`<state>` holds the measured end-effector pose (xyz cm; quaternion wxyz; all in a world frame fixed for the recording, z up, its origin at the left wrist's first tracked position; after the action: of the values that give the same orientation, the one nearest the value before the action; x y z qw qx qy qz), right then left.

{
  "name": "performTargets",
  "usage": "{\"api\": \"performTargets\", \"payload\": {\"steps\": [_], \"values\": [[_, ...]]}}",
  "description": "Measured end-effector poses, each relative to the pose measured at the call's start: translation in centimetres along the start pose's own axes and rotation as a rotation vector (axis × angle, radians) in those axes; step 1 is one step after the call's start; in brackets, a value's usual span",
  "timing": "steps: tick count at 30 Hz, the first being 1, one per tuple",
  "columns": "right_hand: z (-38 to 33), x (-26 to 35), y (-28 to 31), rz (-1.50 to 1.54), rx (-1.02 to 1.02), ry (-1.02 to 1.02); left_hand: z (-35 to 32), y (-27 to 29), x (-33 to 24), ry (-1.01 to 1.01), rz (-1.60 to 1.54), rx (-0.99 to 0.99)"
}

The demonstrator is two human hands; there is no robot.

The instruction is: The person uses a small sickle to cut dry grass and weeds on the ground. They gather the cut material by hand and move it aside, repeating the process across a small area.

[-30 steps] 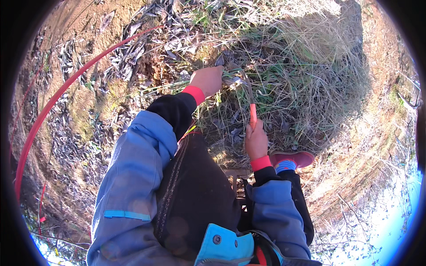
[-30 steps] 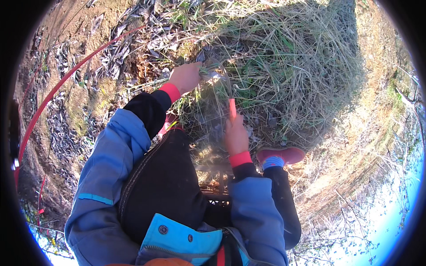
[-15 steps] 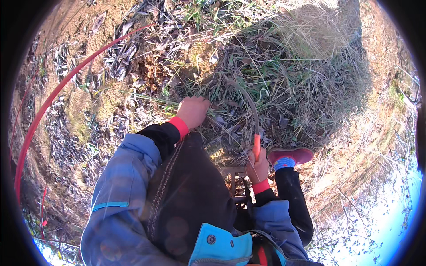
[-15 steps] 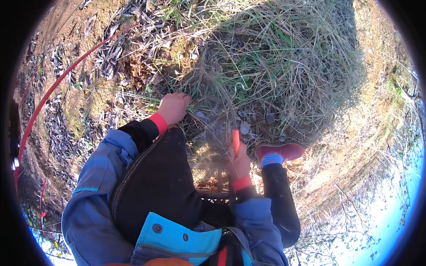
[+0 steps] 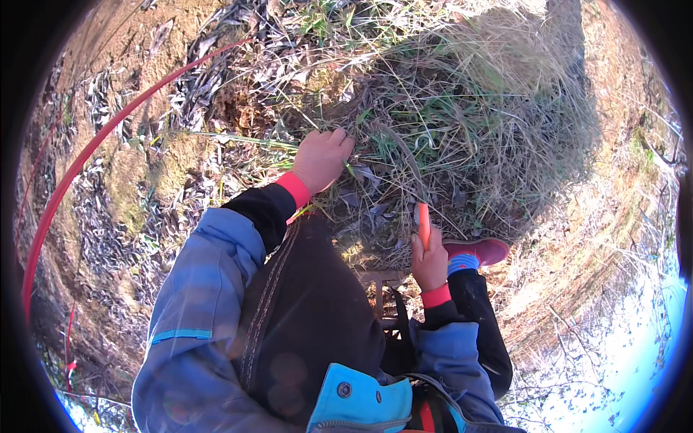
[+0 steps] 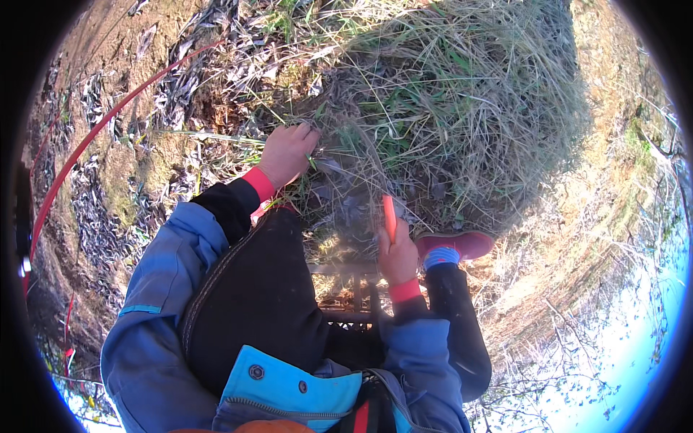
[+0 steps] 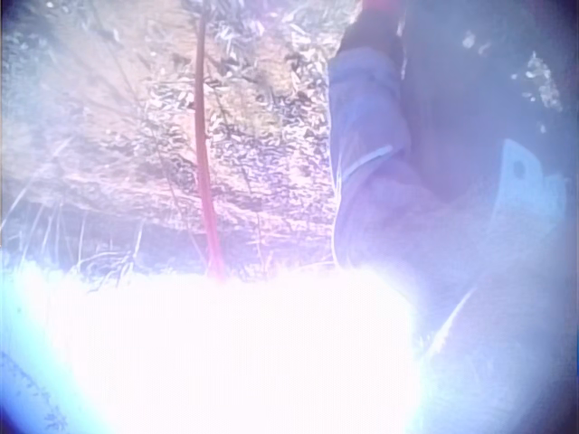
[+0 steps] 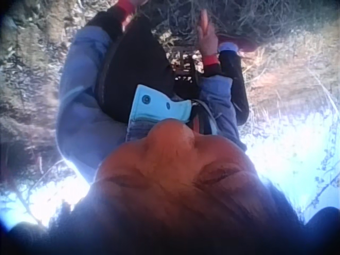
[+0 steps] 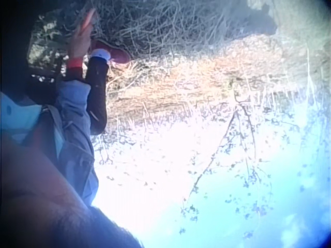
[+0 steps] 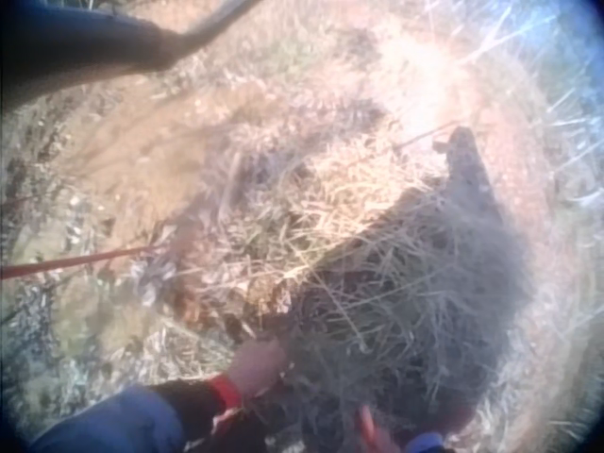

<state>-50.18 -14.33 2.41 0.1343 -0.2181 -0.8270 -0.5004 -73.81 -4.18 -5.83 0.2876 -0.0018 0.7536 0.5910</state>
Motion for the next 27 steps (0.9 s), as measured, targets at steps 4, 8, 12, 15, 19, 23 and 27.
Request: {"api": "performTargets", "payload": {"steps": [4,8,12,15,19,23,27], "values": [[1.9,1.5,0.3,-0.002,0.023,0.005,0.3,0.3,2.0,0.163,0.046,-0.058],[4.2,2.7,0.3,-0.052,0.047,0.01,1.0,-1.8,4.5,0.33,0.134,0.194],[5.4,2.8,-0.1,-0.046,0.05,0.022,2.4,-0.2,3.9,0.127,0.286,0.061],[5.6,2.4,-0.9,-0.091,0.056,0.005,2.4,0.8,3.2,0.088,0.271,-0.034],[5.3,1.9,-1.2,-0.109,0.058,-0.034,2.5,-0.2,3.5,0.15,0.242,0.014],[5.0,1.9,-0.3,-0.008,0.048,-0.061,2.7,-1.7,4.9,0.248,0.254,0.083],[5.2,2.3,0.2,-0.023,0.061,-0.057,2.0,-2.2,5.7,0.359,0.022,0.072]]}}
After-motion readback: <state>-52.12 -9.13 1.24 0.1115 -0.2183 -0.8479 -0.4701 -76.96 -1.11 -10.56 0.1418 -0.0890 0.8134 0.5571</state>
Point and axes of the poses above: each hand's wrist, its own z-axis towards the middle knuckle, its own y-axis out of the back of the hand, x = y × z, the point moved 9 cm from there along z, towards the middle knuckle, and after that the axes turned 2 degrees about -x, right-handed, at the moved point
